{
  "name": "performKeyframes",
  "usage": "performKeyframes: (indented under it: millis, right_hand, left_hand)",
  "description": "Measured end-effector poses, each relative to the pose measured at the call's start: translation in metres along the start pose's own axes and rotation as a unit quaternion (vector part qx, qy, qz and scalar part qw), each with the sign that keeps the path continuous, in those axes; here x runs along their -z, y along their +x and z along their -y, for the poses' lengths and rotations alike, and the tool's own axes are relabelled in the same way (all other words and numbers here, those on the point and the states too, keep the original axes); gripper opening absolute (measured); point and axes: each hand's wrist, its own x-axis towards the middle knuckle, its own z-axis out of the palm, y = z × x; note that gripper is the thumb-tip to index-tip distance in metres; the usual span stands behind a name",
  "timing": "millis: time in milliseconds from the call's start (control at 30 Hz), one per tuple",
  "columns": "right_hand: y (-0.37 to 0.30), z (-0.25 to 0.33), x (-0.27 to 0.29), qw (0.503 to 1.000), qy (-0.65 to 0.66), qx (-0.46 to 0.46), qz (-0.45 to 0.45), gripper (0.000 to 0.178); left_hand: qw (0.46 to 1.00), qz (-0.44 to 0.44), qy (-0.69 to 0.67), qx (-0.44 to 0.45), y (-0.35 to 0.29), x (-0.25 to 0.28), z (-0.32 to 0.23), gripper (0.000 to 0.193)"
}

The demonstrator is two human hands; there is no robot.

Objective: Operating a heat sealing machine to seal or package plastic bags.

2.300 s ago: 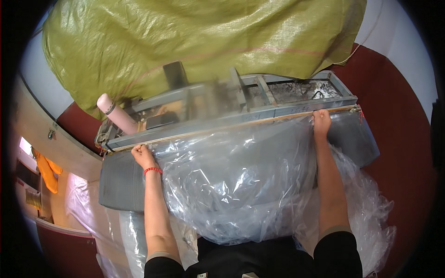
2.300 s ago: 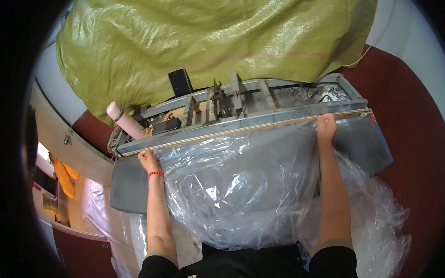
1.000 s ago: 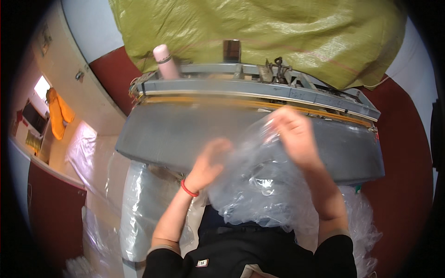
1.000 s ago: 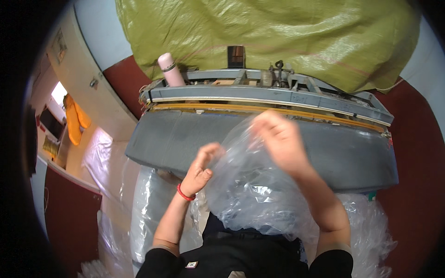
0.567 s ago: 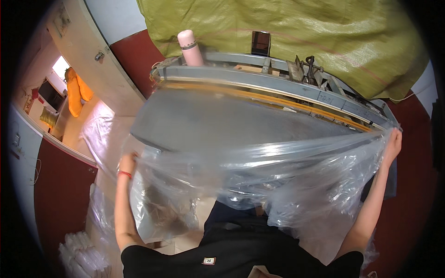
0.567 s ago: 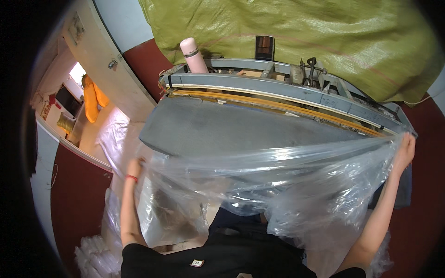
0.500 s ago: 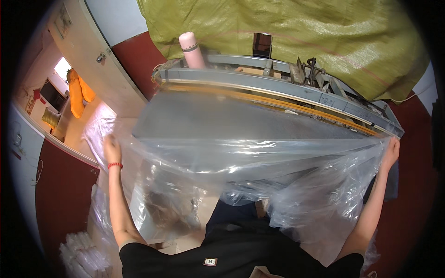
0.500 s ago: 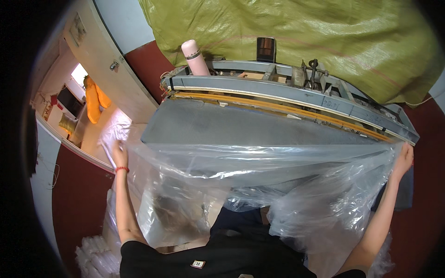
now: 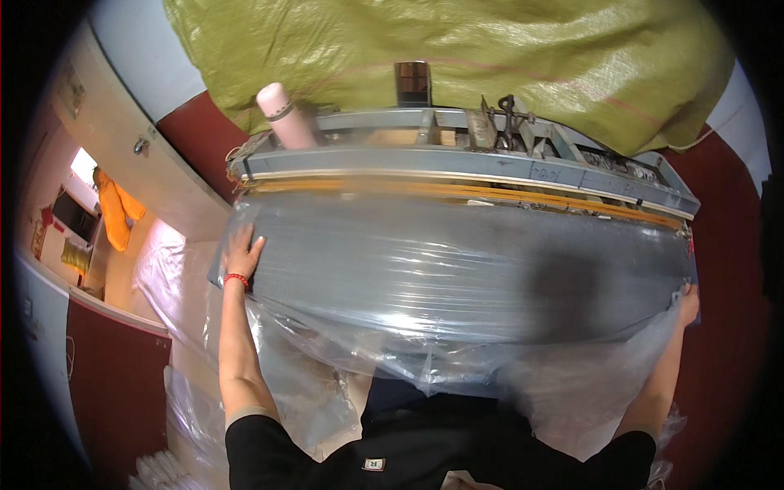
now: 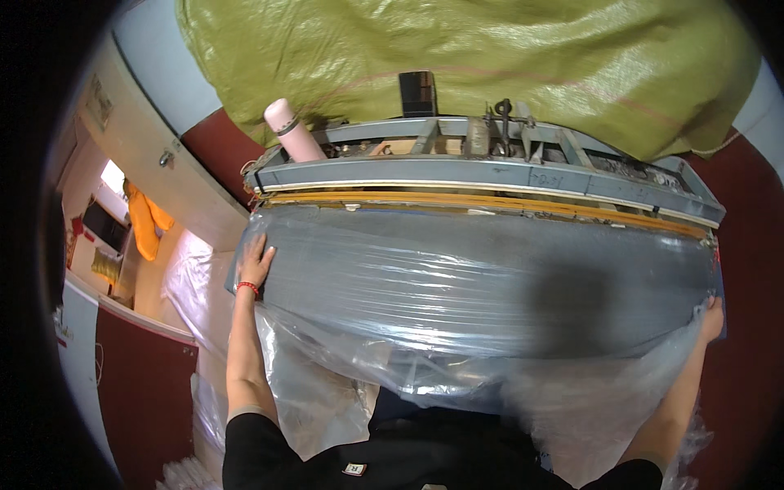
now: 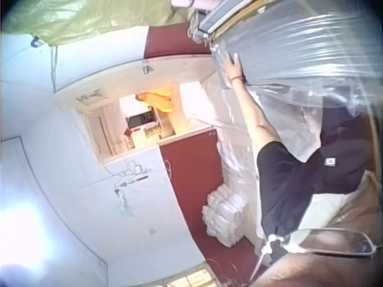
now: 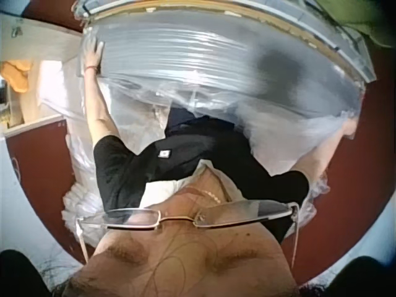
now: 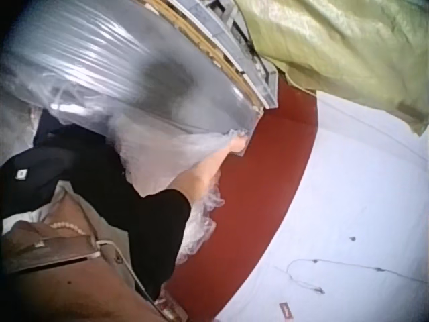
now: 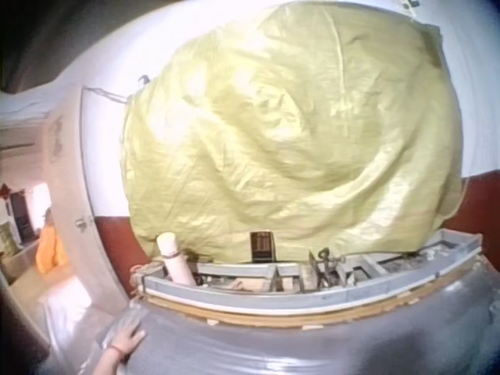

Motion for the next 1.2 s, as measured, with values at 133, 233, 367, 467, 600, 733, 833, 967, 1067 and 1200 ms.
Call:
performKeyframes:
  millis: [133,233,367,467,600,733,833,967,1067,1200]
  right_hand:
    - [0.008,-0.006,-0.007,1.000,0.020,0.012,0.008,0.031]
    - [0.012,0.008,-0.009,0.999,0.049,0.001,-0.012,0.035]
    - [0.001,0.014,0.007,1.000,-0.002,-0.027,0.013,0.031]
    - [-0.004,0.010,0.014,0.999,-0.005,-0.040,-0.001,0.029]
    - [-0.005,0.037,0.012,1.000,0.024,-0.007,0.002,0.028]
    - [-0.008,0.019,0.020,1.000,0.007,-0.019,-0.004,0.028]
    - [-0.007,0.020,0.020,1.000,0.013,-0.020,0.007,0.029]
    - [-0.003,0.017,0.013,1.000,0.004,-0.013,0.011,0.030]
    - [-0.003,0.014,0.017,1.000,0.007,-0.007,-0.009,0.030]
    - [-0.002,0.014,0.014,1.000,0.005,-0.014,-0.002,0.030]
  left_hand:
    - [0.983,-0.167,-0.034,0.065,0.008,0.002,-0.007,0.044]
    - [0.852,-0.326,-0.410,0.000,0.016,0.001,-0.036,0.023]
    - [0.749,-0.106,-0.616,-0.222,-0.087,0.133,-0.233,0.013]
    - [0.563,-0.139,-0.698,-0.421,-0.162,0.184,-0.294,0.011]
    - [0.340,-0.022,-0.696,-0.633,-0.195,0.240,-0.311,0.018]
    - [0.369,0.006,-0.728,-0.578,-0.220,0.241,-0.336,0.027]
    - [0.305,0.040,-0.767,-0.563,-0.223,0.243,-0.347,0.020]
    - [0.334,0.054,-0.771,-0.539,-0.226,0.245,-0.355,0.019]
    - [0.336,0.072,-0.762,-0.549,-0.224,0.248,-0.359,0.018]
    - [0.330,0.120,-0.746,-0.565,-0.219,0.246,-0.358,0.019]
